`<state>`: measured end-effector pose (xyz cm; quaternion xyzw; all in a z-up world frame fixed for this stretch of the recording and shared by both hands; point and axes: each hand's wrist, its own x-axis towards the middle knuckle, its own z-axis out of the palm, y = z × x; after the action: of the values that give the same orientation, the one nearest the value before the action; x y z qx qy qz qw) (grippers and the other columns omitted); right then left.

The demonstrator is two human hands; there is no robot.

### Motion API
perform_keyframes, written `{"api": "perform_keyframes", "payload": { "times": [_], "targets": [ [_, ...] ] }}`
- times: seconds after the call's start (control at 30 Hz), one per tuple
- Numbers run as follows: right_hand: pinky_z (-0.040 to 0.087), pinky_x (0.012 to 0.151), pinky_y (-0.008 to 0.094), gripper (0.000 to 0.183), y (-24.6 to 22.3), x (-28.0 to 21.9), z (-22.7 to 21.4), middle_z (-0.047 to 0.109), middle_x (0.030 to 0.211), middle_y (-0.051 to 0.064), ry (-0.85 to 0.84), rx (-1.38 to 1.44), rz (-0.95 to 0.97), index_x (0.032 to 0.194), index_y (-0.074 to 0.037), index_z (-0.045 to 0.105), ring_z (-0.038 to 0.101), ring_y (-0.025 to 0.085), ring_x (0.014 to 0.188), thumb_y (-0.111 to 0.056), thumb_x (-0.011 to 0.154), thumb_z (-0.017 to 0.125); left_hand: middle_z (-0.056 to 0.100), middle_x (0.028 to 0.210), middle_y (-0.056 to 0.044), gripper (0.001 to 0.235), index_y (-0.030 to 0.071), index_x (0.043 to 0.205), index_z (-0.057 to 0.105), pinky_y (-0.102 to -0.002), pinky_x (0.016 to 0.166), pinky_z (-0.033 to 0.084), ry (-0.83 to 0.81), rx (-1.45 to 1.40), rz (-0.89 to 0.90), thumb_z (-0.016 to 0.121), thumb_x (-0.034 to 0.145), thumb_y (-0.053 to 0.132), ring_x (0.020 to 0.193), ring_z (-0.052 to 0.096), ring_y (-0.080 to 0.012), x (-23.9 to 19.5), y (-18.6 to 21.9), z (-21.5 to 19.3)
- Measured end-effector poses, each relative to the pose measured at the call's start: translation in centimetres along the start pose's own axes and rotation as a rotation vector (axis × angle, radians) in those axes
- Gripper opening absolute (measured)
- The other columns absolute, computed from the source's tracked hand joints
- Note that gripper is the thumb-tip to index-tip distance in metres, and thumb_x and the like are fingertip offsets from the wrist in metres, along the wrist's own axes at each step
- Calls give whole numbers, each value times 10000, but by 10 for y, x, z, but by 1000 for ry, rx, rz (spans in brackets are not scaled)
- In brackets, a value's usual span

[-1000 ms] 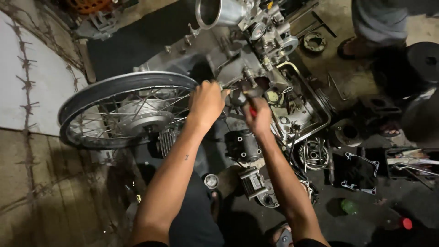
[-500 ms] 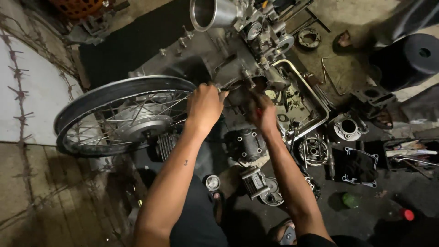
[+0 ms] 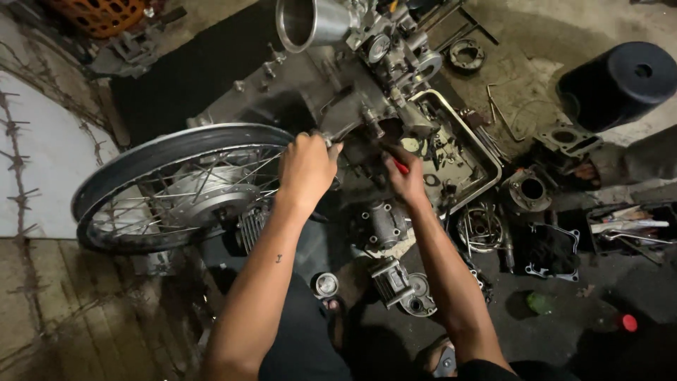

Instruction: The person uses a screwdriver to work on a motorcycle engine block, then wipes the engine and their hands with a black cloth. They continue to manipulate small engine parts and tools on the floor around the engine.

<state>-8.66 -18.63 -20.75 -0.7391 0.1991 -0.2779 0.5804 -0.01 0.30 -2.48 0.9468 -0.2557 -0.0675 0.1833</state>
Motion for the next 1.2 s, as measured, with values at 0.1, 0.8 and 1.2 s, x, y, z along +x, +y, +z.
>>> {"api": "perform_keyframes", "payload": {
  "times": [0.1, 0.8, 1.2],
  "targets": [
    [532, 881, 578, 253, -7, -1, 1, 696, 983, 299, -78, -297, -349, 1138, 38, 702, 667, 525, 970, -86, 918, 709, 718, 920, -241, 416, -57, 975, 680, -596, 749, 597, 6, -12, 11, 673, 944, 357, 903, 730, -494, -2, -1, 3],
    [528, 938, 451, 254, -2, -16, 29, 745, 996, 200, 125, 236, -181, 1179, -45, 756, 675, 249, 963, -149, 969, 659, 717, 954, -244, 410, -51, 1022, 686, -627, 757, 582, -40, -18, -42, 656, 961, 354, 930, 716, -511, -6, 4, -3],
    [553, 830, 422, 309, -9, -12, 27, 723, 943, 146, 130, -3, -525, 1249, -53, 728, 706, 315, 844, -116, 964, 629, 712, 949, -252, 406, -50, 1011, 681, -625, 754, 585, -44, -7, -36, 647, 959, 351, 920, 716, -509, -4, 5, -3]
  ]
}}
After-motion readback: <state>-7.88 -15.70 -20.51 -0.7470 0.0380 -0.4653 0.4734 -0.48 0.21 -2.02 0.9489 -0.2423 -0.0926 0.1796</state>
